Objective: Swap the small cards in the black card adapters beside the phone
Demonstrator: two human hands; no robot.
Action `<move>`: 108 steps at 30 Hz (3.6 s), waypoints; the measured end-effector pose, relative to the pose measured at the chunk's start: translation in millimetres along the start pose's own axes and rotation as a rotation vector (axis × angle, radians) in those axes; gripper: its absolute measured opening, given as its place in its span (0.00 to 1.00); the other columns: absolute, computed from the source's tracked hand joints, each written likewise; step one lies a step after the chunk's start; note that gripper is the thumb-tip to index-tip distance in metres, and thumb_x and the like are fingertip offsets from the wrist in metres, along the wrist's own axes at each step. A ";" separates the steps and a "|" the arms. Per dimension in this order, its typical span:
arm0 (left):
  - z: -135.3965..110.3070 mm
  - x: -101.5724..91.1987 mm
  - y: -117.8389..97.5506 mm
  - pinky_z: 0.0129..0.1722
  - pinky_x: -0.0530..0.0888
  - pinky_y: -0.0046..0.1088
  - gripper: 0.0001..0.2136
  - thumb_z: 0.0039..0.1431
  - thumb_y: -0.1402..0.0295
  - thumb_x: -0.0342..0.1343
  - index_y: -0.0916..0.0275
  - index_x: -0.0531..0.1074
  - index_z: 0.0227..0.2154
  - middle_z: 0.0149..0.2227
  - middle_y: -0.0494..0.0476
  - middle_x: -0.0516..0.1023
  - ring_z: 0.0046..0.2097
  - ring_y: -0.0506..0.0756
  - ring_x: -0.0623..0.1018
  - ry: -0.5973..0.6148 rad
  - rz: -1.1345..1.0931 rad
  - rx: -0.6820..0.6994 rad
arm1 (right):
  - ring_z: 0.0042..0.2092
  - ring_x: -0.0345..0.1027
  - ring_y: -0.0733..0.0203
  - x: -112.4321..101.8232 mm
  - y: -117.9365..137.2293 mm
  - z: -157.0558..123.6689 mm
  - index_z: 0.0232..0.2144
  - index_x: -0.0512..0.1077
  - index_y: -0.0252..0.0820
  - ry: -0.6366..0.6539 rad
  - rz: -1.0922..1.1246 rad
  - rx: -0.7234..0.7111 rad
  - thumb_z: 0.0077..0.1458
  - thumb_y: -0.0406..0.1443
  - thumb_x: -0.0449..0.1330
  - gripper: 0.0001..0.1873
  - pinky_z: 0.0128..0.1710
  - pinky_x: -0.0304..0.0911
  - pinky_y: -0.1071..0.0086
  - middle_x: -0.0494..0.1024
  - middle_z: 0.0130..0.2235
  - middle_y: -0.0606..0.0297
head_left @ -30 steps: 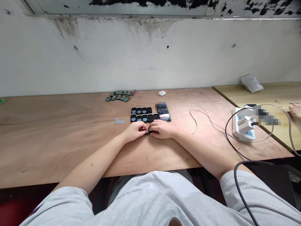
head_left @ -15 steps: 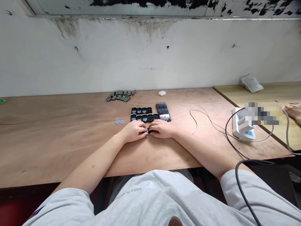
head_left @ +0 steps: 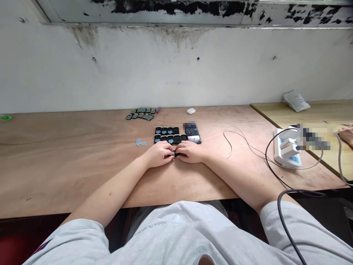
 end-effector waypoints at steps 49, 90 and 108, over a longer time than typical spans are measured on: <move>-4.1 5.2 12.1 0.51 0.78 0.37 0.10 0.67 0.65 0.59 0.57 0.83 0.45 0.49 0.62 0.80 0.49 0.57 0.79 0.004 -0.237 -0.088 | 0.40 0.74 0.55 -4.2 -2.6 -0.6 0.39 0.79 0.39 -0.020 0.005 0.032 0.61 0.33 0.62 0.06 0.44 0.71 0.62 0.81 0.39 0.57; -0.3 2.2 2.3 0.50 0.76 0.40 0.07 0.62 0.66 0.60 0.59 0.75 0.42 0.47 0.61 0.80 0.48 0.60 0.78 0.039 -0.063 -0.060 | 0.43 0.76 0.56 -5.0 -5.4 -3.9 0.39 0.79 0.39 -0.036 0.024 0.062 0.59 0.31 0.62 0.07 0.44 0.74 0.64 0.80 0.47 0.54; -30.9 -36.8 96.0 0.44 0.74 0.34 0.10 0.63 0.58 0.57 0.59 0.74 0.40 0.35 0.57 0.80 0.40 0.58 0.79 -0.513 0.204 -0.852 | 0.42 0.75 0.58 -12.5 -8.9 -9.1 0.56 0.68 0.46 -0.140 -0.034 0.150 0.63 0.32 0.59 0.19 0.42 0.75 0.62 0.70 0.58 0.52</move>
Point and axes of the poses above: each hand's wrist, its own z-axis towards the middle knuckle, its own x-axis out of the palm, y = z × x, the point moved 5 cm from there along z, towards the middle knuckle
